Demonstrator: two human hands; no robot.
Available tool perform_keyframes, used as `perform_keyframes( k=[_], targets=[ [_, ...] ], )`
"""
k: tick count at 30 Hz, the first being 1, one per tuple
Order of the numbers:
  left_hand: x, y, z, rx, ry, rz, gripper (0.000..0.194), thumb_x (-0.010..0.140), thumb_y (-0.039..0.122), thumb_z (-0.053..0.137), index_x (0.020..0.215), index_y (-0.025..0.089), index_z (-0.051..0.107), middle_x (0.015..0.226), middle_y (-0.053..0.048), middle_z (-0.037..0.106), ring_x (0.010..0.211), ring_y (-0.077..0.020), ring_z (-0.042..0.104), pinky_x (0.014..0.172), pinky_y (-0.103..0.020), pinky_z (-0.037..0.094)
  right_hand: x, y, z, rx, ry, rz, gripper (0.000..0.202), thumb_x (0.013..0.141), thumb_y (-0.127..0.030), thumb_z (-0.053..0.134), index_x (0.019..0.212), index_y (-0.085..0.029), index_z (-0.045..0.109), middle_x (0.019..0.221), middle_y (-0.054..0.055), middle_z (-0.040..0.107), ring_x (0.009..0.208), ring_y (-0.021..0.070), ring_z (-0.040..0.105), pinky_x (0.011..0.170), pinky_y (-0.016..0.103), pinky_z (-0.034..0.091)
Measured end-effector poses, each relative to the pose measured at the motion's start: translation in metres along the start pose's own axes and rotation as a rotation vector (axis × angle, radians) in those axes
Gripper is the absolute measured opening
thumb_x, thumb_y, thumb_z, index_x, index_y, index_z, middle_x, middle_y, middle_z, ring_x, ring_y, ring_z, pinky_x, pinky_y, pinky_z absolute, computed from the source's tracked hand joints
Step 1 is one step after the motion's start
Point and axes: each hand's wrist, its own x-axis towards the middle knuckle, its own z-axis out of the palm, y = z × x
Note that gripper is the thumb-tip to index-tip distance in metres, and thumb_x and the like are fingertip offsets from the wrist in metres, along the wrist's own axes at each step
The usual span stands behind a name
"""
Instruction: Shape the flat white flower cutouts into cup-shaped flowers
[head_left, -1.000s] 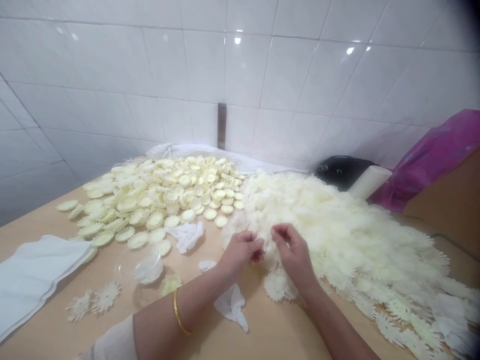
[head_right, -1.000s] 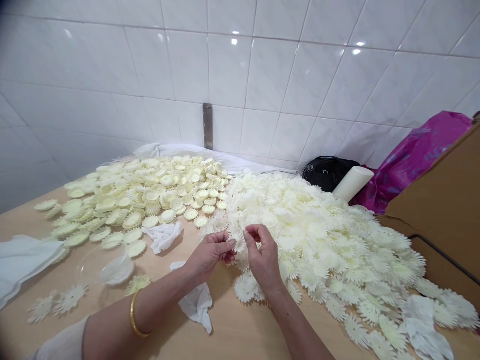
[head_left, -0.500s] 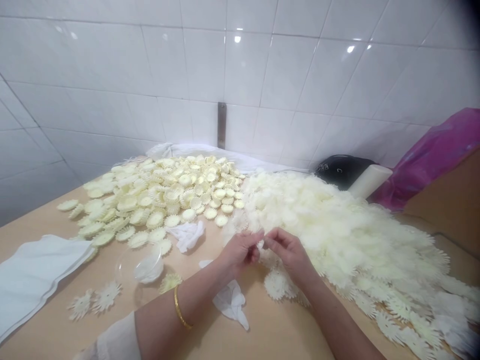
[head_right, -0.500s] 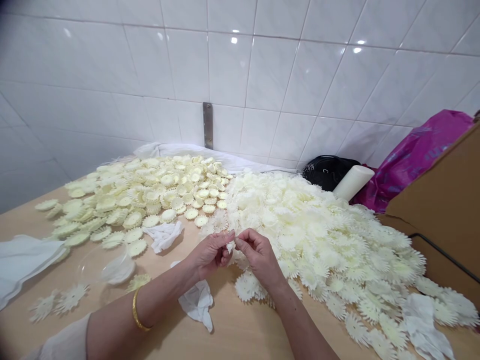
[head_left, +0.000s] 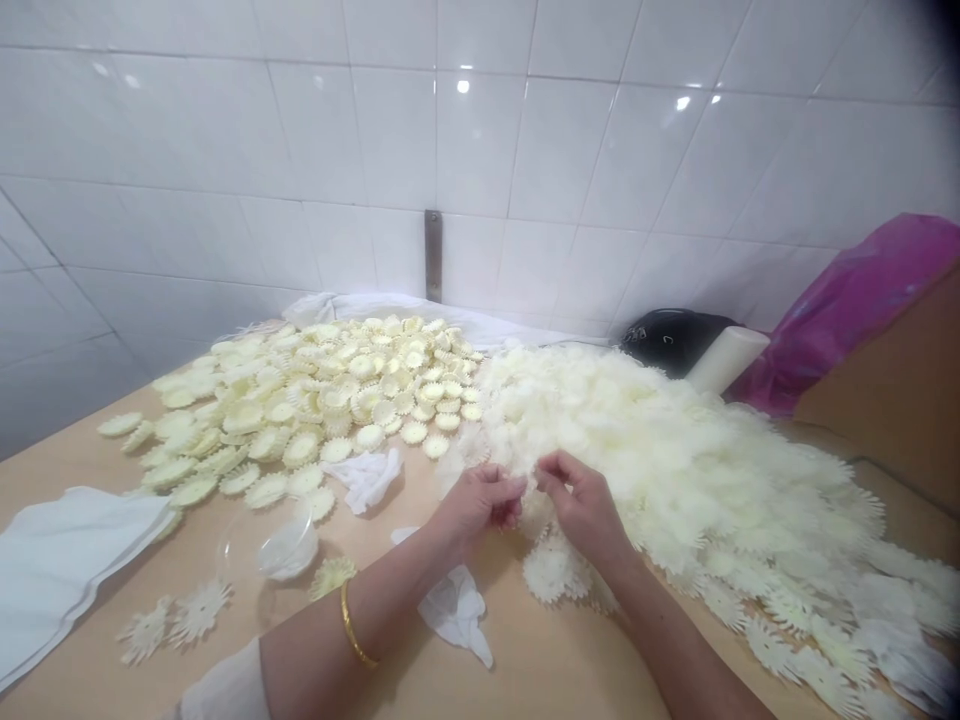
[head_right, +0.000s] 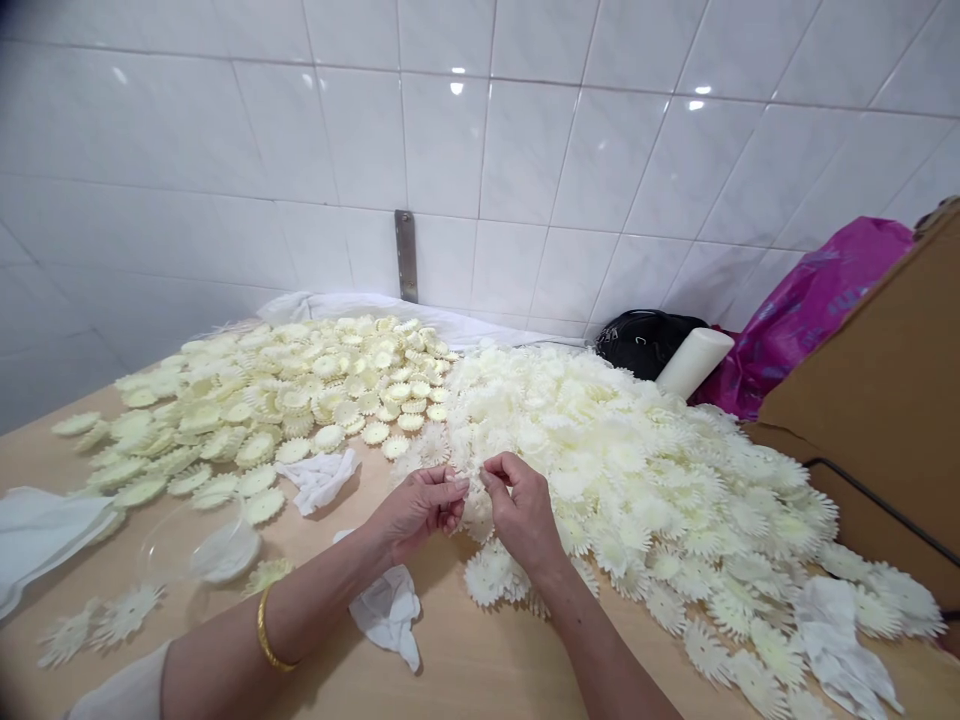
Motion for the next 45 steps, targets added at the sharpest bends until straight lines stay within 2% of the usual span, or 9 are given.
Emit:
perform_keyframes(
  k=[7, 12, 16, 24, 28, 33, 34, 39, 45],
  targets=[
    [-0.007, 0.004, 0.000, 0.095, 0.008, 0.094, 0.029, 0.065, 0.030, 0.064, 0.053, 0.015, 0.042, 0.047, 0.002, 0.050, 0.041, -0.0060, 0.043, 0.045, -0.020, 0.032, 0.012, 0.017, -0.023, 0.039, 0.290, 0.177, 0.018, 0.074, -0.032, 0.049, 0.064, -0.017, 0.050, 0.059, 0.000, 0.053, 0.057, 0.0139, 0.048, 0.055, 0.025, 0.038],
    [-0.008, 0.002, 0.003, 0.174, 0.095, 0.134, 0.024, 0.064, 0.031, 0.063, 0.057, 0.014, 0.048, 0.053, 0.000, 0.054, 0.046, -0.0085, 0.047, 0.047, -0.022, 0.036, 0.006, 0.005, -0.019, 0.100, 0.056, 0.051, 0.026, 0.074, -0.043, 0.053, 0.067, -0.018, 0.049, 0.063, 0.001, 0.052, 0.061, 0.0146, 0.048, 0.058, 0.025, 0.040],
    [-0.010, 0.003, 0.007, 0.211, 0.053, 0.168, 0.022, 0.063, 0.031, 0.064, 0.060, 0.013, 0.052, 0.053, -0.001, 0.054, 0.048, -0.0087, 0.048, 0.050, -0.022, 0.038, 0.003, 0.002, -0.011, 0.052, -0.090, 0.036, 0.024, 0.076, -0.039, 0.050, 0.063, -0.018, 0.046, 0.058, -0.001, 0.047, 0.056, 0.0133, 0.044, 0.053, 0.025, 0.037],
    [-0.008, -0.002, 0.005, 0.214, 0.053, 0.093, 0.032, 0.065, 0.044, 0.061, 0.062, 0.013, 0.052, 0.053, -0.001, 0.054, 0.048, -0.0095, 0.051, 0.050, -0.022, 0.038, -0.004, -0.003, 0.002, -0.019, -0.050, -0.057, 0.013, 0.076, -0.027, 0.048, 0.064, -0.023, 0.051, 0.063, 0.000, 0.053, 0.062, 0.0183, 0.049, 0.058, 0.030, 0.038],
    [-0.012, 0.001, 0.009, 0.264, 0.038, 0.121, 0.033, 0.069, 0.041, 0.057, 0.052, 0.014, 0.047, 0.046, -0.001, 0.052, 0.040, -0.0074, 0.044, 0.046, -0.022, 0.034, 0.002, 0.005, -0.007, -0.078, 0.126, -0.004, 0.022, 0.077, -0.030, 0.047, 0.056, -0.023, 0.044, 0.053, -0.001, 0.046, 0.051, 0.0168, 0.043, 0.048, 0.029, 0.034],
    [-0.021, 0.010, 0.014, 0.356, 0.097, 0.209, 0.032, 0.070, 0.036, 0.055, 0.050, 0.016, 0.041, 0.041, 0.002, 0.046, 0.038, -0.0063, 0.039, 0.042, -0.020, 0.029, 0.019, 0.031, -0.047, -0.110, 0.611, 0.182, 0.024, 0.076, -0.034, 0.045, 0.058, -0.020, 0.040, 0.048, -0.002, 0.044, 0.044, 0.0130, 0.038, 0.043, 0.025, 0.029],
    [-0.020, 0.010, 0.014, 0.392, 0.120, 0.221, 0.032, 0.070, 0.036, 0.056, 0.050, 0.016, 0.041, 0.041, 0.003, 0.045, 0.037, -0.0062, 0.039, 0.042, -0.019, 0.029, 0.020, 0.032, -0.050, -0.087, 0.638, 0.189, 0.024, 0.075, -0.036, 0.048, 0.059, -0.019, 0.043, 0.049, -0.002, 0.045, 0.045, 0.0126, 0.039, 0.044, 0.024, 0.030],
    [-0.008, 0.001, 0.003, 0.509, 0.205, 0.284, 0.022, 0.060, 0.034, 0.065, 0.068, 0.017, 0.053, 0.044, 0.006, 0.042, 0.040, -0.0064, 0.037, 0.042, -0.019, 0.027, 0.014, 0.018, -0.031, -0.028, 0.289, 0.019, 0.026, 0.075, -0.039, 0.051, 0.060, -0.018, 0.048, 0.055, -0.002, 0.048, 0.054, 0.0126, 0.044, 0.053, 0.023, 0.035],
    [-0.010, 0.004, 0.005, 0.493, 0.215, 0.299, 0.030, 0.065, 0.040, 0.060, 0.052, 0.015, 0.049, 0.046, 0.003, 0.042, 0.044, -0.0068, 0.038, 0.045, -0.020, 0.028, 0.007, 0.012, -0.015, -0.104, 0.268, -0.059, 0.023, 0.077, -0.033, 0.050, 0.060, -0.018, 0.049, 0.058, -0.001, 0.050, 0.057, 0.0135, 0.045, 0.057, 0.024, 0.036]
  ],
)
